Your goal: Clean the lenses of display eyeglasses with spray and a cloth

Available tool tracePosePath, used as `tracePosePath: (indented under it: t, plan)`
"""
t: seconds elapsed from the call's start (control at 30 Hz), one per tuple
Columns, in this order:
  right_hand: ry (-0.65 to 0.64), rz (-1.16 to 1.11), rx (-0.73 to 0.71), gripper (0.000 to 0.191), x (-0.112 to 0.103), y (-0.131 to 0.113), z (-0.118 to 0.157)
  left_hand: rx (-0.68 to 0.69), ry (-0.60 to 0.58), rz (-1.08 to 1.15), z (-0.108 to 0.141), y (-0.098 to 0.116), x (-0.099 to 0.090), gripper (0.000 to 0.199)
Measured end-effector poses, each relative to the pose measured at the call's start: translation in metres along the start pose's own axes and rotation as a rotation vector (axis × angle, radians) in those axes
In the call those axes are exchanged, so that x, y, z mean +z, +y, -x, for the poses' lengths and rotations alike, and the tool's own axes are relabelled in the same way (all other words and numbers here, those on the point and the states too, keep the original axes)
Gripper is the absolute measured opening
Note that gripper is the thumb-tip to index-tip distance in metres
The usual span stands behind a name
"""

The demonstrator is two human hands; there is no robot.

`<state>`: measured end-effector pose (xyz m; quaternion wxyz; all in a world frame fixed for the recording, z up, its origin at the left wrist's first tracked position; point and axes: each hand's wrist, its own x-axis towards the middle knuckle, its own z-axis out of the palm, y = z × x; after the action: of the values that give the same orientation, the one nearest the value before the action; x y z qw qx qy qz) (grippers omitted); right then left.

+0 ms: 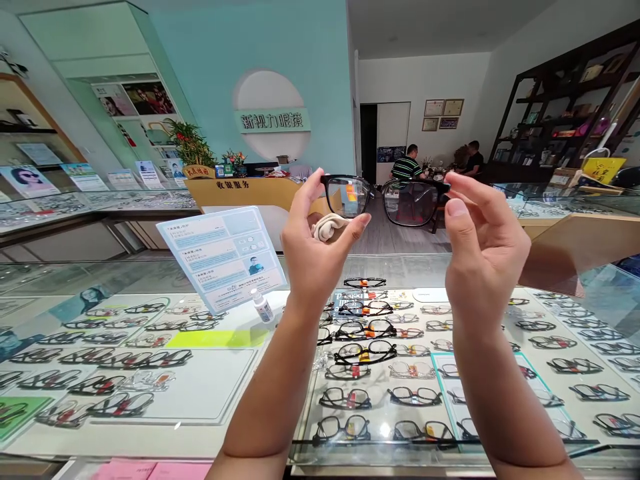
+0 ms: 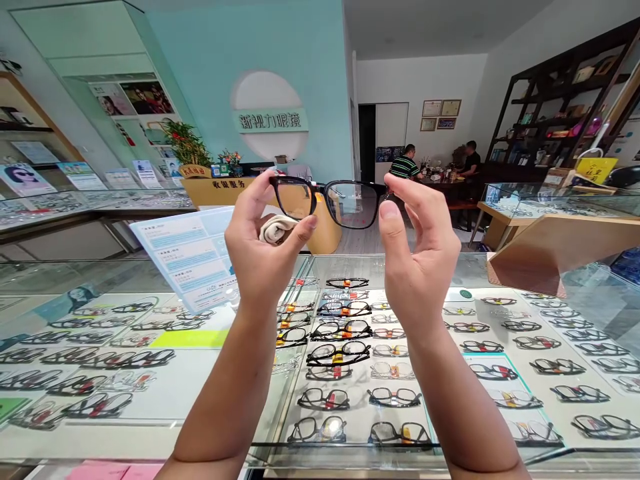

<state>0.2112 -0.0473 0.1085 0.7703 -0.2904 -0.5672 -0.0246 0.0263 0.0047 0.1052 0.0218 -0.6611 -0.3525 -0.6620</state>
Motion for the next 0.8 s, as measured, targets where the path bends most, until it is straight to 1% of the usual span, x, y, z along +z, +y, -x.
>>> tracePosePath:
  t: [0.1,0.17,0.3,0.37,0.43,0.57,0.67,0.8]
  plan:
    - [0.028,-0.076,0.043,0.024,0.001,0.008,-0.003,0.037,0.097,-0.022,0.004,0.001,0.004,0.081]
    - [0.042,-0.114,0.079,0.023,0.002,0.015,-0.005,0.086,0.142,-0.020,0.007,0.000,0.007,0.085]
    - [0.055,-0.183,0.145,0.023,0.000,0.027,-0.009,0.237,0.189,-0.040,0.009,-0.005,0.013,0.090]
    - [0.038,-0.249,0.180,0.022,-0.001,0.029,-0.011,0.310,0.208,-0.040,0.009,-0.008,0.015,0.088]
    - [0.011,-0.336,0.207,0.019,-0.003,0.029,-0.012,0.349,0.217,-0.022,0.008,-0.010,0.018,0.086]
    - [-0.026,-0.447,0.251,0.016,-0.004,0.027,-0.014,0.327,0.212,-0.009,0.008,-0.011,0.021,0.085]
    - [-0.045,-0.470,0.280,0.017,-0.004,0.028,-0.015,0.303,0.206,0.039,0.009,-0.010,0.023,0.086]
    - [-0.049,-0.474,0.262,0.017,-0.005,0.032,-0.016,0.261,0.182,0.118,0.010,-0.007,0.024,0.083]
